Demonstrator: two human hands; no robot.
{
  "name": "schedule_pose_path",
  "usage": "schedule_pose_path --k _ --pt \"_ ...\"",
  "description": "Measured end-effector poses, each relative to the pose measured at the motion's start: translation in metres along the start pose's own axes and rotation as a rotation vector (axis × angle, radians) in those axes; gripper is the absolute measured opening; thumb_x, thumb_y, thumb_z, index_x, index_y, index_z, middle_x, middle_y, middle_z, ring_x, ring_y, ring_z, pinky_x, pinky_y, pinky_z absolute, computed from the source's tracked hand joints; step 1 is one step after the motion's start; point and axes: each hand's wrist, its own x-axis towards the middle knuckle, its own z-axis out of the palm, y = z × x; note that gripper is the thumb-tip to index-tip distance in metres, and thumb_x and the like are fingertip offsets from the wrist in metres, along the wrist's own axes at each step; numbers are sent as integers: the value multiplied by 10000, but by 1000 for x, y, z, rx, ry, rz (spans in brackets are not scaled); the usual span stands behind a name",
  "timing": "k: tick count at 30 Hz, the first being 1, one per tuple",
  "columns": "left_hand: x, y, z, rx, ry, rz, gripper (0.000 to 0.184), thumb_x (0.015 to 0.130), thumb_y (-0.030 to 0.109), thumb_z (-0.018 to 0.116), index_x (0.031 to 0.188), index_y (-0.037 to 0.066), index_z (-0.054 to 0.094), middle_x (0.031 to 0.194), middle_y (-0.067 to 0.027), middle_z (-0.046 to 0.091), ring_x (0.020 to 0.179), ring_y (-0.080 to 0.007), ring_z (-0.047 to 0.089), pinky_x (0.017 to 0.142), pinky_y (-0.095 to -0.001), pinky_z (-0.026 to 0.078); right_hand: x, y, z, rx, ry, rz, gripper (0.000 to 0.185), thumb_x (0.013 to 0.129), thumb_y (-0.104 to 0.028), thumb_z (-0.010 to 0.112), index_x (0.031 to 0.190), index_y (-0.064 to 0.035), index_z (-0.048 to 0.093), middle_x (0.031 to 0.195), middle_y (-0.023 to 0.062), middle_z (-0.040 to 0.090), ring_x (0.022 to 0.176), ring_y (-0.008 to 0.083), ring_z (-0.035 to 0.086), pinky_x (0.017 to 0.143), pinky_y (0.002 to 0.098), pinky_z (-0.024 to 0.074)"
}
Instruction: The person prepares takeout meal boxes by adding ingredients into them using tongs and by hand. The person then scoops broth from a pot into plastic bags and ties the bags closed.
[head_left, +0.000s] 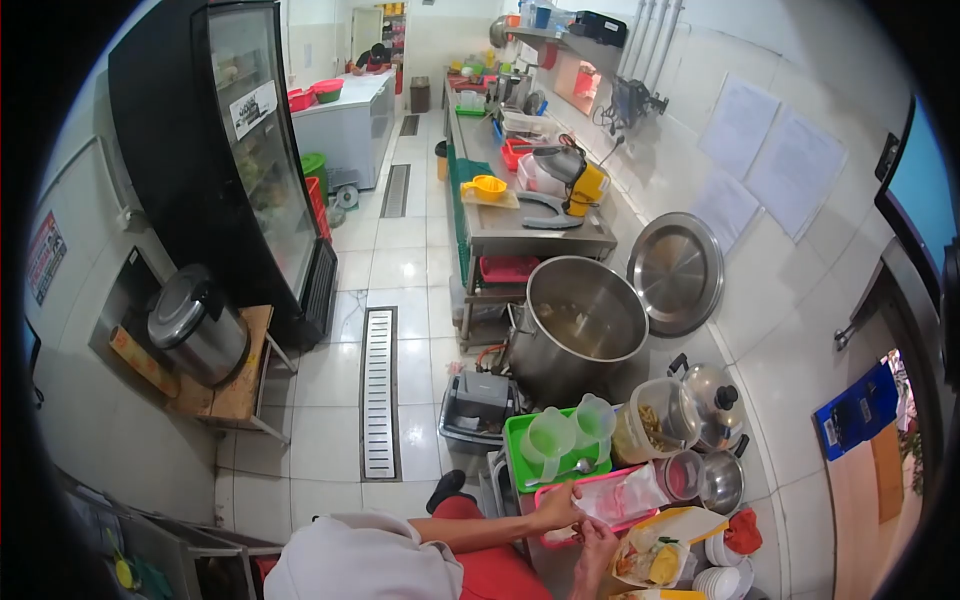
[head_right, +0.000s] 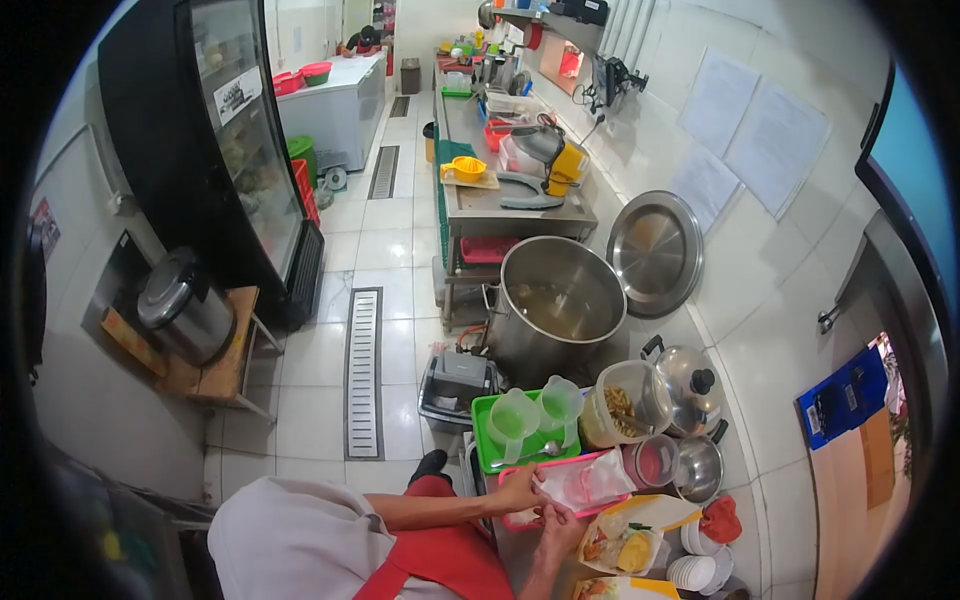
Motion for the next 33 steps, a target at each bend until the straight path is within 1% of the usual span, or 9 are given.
schedule_pose_path --k 4,7,13,16,19,22,25,28,33 --pt "5 -6 -1 -5 -58 -31 535 678 172 829 1077 63 489 878 -145 660 865 -266 659 722 -400 516 4 1 -8 -45 -98 -49 109 877 -27 711 975 19 696 869 80 696 718 163 671 642 279 535" --pt "21 -28 5 -21 -78 -123 568 675 189 850 1101 72 493 929 -142 652 903 -265 645 748 -396 508 -17 -36 4 -672 -87 -457 128 834 -27 741 952 -7 694 922 83 664 757 173 662 637 297 535" --pt "34 -46 9 -124 -127 -135 594 674 216 873 1126 81 512 958 -131 632 929 -270 619 772 -392 492 3 -14 -8 -815 -102 -913 127 823 -9 722 943 -16 683 973 126 648 857 279 660 746 369 540" --pt "24 -24 0 -20 -133 -57 514 805 77 812 1168 59 448 842 -91 667 758 -143 634 646 -291 503 -3 -32 0 -777 -117 -982 116 831 0 705 941 -11 672 997 131 664 889 303 660 818 388 528" --pt "21 -22 -6 -172 -198 -78 552 696 159 852 1101 72 486 919 -136 645 844 -245 644 707 -388 496 2 -32 -7 -681 -252 -857 112 834 2 703 938 -12 664 1000 133 678 912 293 666 842 371 520" --pt "14 -17 -8 -36 -151 12 506 729 140 821 1081 68 464 866 -125 664 788 -230 669 675 -389 499 1 -34 -9 -616 -316 -752 108 840 -3 705 938 -17 660 977 125 686 919 257 669 835 349 516" --pt "4 -4 -12 -37 -167 57 467 754 132 788 1075 73 454 833 -126 683 772 -254 694 670 -407 501 6 -27 -13 -533 -360 -689 100 840 -11 716 928 -16 669 947 109 693 901 218 670 817 329 511" --pt "-3 7 -11 138 -127 187 464 779 6 758 1100 54 427 807 -140 685 784 -223 710 632 -361 526 8 -26 -15 -581 -321 -594 89 831 -17 731 903 -9 681 910 98 697 870 198 669 799 319 508" --pt "-7 10 -7 196 -79 216 438 757 -33 725 1075 59 439 779 -123 676 762 -241 709 617 -368 519 8 -31 -14 -638 -299 -558 66 820 -8 733 861 -2 681 887 96 701 842 198 672 777 314 507"
